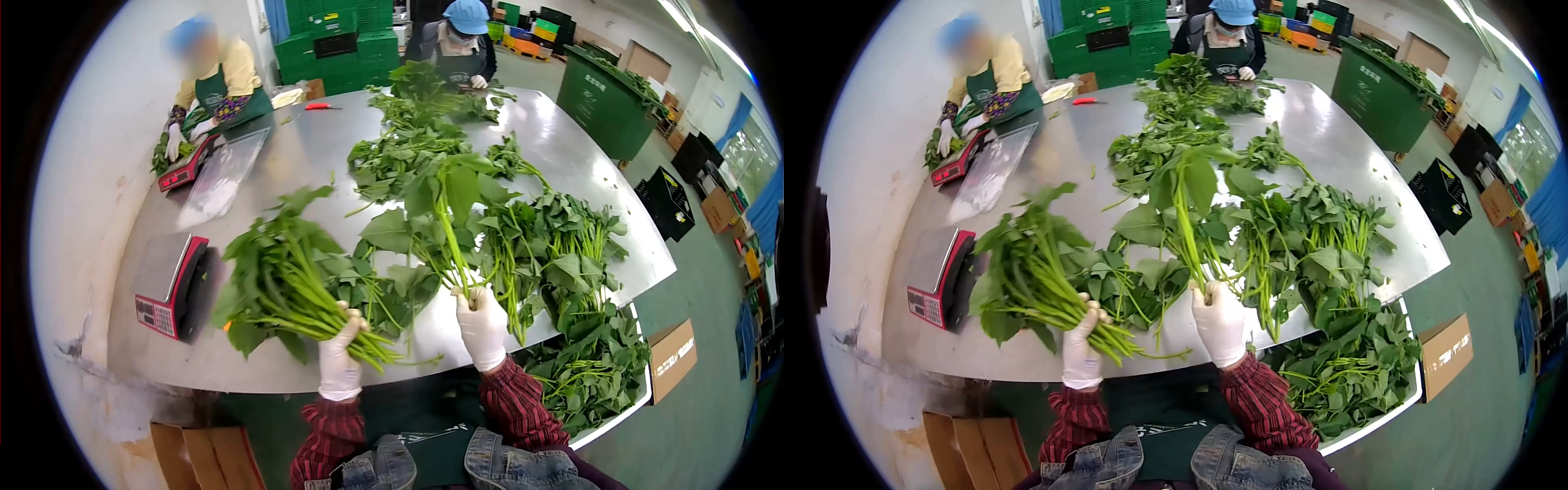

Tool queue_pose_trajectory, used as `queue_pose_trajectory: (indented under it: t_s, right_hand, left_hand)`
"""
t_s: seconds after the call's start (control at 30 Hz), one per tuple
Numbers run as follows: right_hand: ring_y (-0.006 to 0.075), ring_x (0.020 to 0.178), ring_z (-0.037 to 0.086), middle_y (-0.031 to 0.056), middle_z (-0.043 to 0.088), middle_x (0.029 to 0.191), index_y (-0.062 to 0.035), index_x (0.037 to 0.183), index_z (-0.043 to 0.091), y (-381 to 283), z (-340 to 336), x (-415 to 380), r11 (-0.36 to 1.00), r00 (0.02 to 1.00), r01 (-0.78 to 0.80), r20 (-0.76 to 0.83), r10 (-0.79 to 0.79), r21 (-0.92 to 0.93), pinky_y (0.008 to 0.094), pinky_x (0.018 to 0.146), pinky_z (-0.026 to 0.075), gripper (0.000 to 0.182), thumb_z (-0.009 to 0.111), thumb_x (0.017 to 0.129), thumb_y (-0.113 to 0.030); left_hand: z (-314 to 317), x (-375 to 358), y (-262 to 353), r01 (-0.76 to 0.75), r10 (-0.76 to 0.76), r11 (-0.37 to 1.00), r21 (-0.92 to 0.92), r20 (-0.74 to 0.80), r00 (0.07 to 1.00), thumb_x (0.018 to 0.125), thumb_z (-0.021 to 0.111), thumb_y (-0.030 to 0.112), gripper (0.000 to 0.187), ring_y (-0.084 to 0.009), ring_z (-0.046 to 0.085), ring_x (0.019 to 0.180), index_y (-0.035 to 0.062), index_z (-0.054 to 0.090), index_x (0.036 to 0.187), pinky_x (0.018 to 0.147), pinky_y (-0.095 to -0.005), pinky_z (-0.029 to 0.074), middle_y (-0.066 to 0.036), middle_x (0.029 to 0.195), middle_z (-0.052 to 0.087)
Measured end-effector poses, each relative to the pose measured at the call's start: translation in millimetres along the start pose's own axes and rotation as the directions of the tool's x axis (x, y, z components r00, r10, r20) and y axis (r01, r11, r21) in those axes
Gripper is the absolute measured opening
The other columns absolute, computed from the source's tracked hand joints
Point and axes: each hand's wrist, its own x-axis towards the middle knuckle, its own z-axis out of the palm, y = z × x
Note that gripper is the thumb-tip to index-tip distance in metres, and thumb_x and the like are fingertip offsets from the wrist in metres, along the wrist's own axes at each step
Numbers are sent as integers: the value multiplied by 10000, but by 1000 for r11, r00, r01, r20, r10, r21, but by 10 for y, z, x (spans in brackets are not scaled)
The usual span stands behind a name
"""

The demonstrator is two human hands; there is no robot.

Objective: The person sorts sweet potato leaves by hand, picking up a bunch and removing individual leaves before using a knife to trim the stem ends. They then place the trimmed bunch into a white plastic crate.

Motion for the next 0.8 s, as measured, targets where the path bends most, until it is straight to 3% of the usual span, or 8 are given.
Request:
queue_pose_trajectory:
  t_s: [0.17,0.27,0.33,0.43,0.5,0.53,0.6,0.8]
  right_hand:
    - [293,501,515,110,502,563,-62,630,547,-344,39,-171,956,925,293,247,-288,18,364,471,418,123,659,679,-43]
    - [250,546,500,77,440,617,-84,746,475,-654,-74,-165,792,714,609,472,-517,-52,357,492,409,82,551,718,-71]
    - [247,544,493,74,424,623,-92,767,458,-605,-30,-183,798,667,600,521,-533,50,371,501,410,79,522,721,-88]
    - [256,570,531,90,477,642,-60,766,498,-550,-1,-205,824,586,539,624,-517,177,357,515,432,129,584,767,-156]
    - [272,589,570,116,545,642,-17,768,540,-610,-36,-199,919,737,-136,658,-156,370,330,528,453,318,646,797,-316]
    - [272,589,570,116,545,642,-17,768,540,-597,-24,-187,918,736,-136,658,-158,372,330,528,453,318,646,797,-316]
    - [282,581,588,135,580,627,-9,785,573,-576,10,-150,925,646,-340,757,98,170,326,534,463,445,668,775,-444]
    - [322,575,561,129,556,618,-42,729,532,-660,66,-365,970,735,-168,678,7,173,371,504,437,281,606,854,-282]
  left_hand:
    - [133,-79,-146,105,-105,994,30,7,994,781,631,-48,340,-183,589,807,32,505,1087,755,-299,491,-68,897,598]
    - [141,-95,-183,133,-135,990,40,51,990,766,677,1,319,-172,596,816,29,534,1050,751,-298,495,-55,924,608]
    - [42,-58,-185,104,-109,993,57,101,989,757,691,12,300,-171,603,799,28,558,1025,740,-289,499,-60,915,619]
    - [-52,-39,-80,134,-138,984,119,22,990,754,690,6,286,-171,606,776,23,568,1012,722,-281,502,-59,880,624]
    - [-62,-24,-41,143,-144,984,103,4,990,753,689,3,276,-169,606,769,20,572,1003,717,-277,502,-61,871,624]
    - [-62,-22,-32,153,-152,984,87,-11,988,752,688,1,267,-166,605,762,18,576,994,712,-272,502,-62,862,625]
    - [-43,-45,-6,160,-160,984,78,-6,987,757,680,2,248,-163,601,758,9,578,982,710,-269,497,-61,858,622]
    - [-71,-22,-87,184,-192,974,133,48,980,770,657,19,185,-161,591,739,-5,584,939,700,-259,480,-61,824,612]
